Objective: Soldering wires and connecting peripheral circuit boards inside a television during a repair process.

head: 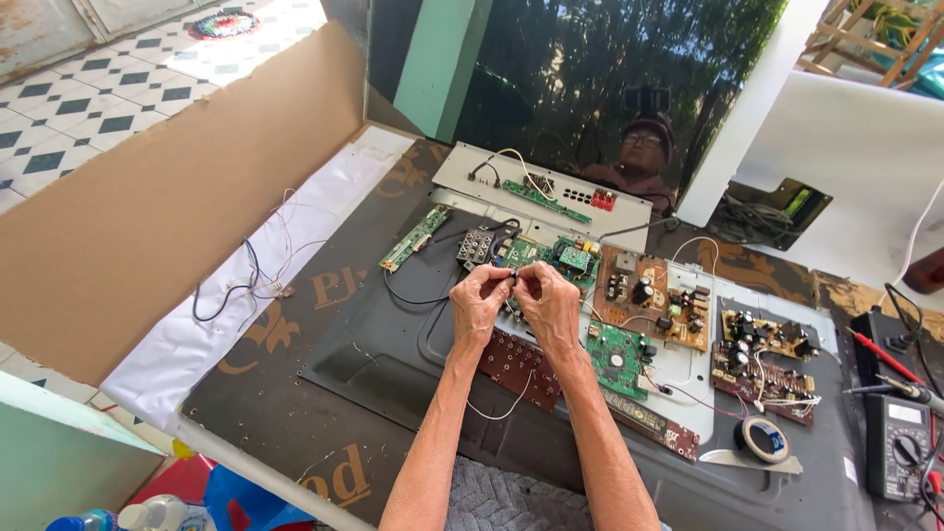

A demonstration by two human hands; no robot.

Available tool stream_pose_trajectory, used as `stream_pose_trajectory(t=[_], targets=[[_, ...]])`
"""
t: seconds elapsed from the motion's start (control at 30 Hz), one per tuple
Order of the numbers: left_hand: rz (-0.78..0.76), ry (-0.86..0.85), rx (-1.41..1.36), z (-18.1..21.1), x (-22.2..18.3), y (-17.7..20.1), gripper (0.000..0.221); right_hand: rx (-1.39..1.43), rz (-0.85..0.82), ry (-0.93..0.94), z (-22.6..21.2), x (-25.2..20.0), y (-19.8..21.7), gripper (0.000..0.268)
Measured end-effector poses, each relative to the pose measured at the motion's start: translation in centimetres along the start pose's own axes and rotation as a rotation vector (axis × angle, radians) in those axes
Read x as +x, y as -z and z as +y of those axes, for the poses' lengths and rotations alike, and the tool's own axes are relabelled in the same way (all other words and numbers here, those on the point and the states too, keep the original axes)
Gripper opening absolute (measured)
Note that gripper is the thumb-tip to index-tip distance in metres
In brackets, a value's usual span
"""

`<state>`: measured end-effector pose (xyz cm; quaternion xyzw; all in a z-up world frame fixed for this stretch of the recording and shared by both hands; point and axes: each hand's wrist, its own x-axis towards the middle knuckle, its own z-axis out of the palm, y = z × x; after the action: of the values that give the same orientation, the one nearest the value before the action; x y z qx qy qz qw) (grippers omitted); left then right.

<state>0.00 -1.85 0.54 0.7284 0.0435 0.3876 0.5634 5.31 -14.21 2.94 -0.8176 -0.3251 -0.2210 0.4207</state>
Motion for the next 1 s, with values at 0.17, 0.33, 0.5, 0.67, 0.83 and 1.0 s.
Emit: stream_pose_trajectory(t=[0.17,0.33,0.5,0.67,0.83,1.0], targets=[[-0.023,-0.026,0.011,0.0,0.1,0.0,0.006,0.031,-0.009,-0.035,-0.4,0.0,0.2,0.007],[-0.033,-0.033,0.032,0.2,0.6,0.1,0.008,0.014,0.038,-0.027,-0.4,0.3,0.2,0.009],[-0.065,0.092,0.044,1.4,0.3,0.6,0.014,0.148,0.001,-0.141,-1.8,0.1,1.3,0.010],[-0.066,0.214,-0.381,0.4,0.0,0.0,0.012,0.374,-0.061,-0.288,-2.3,0.4,2.4,0.008],[-0.048,0.232,-0.545,0.0,-0.1,-0.4,0.013,0.552,-0.096,-0.350,-2.9,0.8,3.1,0.007],[-0.060,0.240,-0.571,0.0,-0.1,-0.2,0.015,0.422,-0.110,-0.279,-2.9,0.7,3.0,0.007]])
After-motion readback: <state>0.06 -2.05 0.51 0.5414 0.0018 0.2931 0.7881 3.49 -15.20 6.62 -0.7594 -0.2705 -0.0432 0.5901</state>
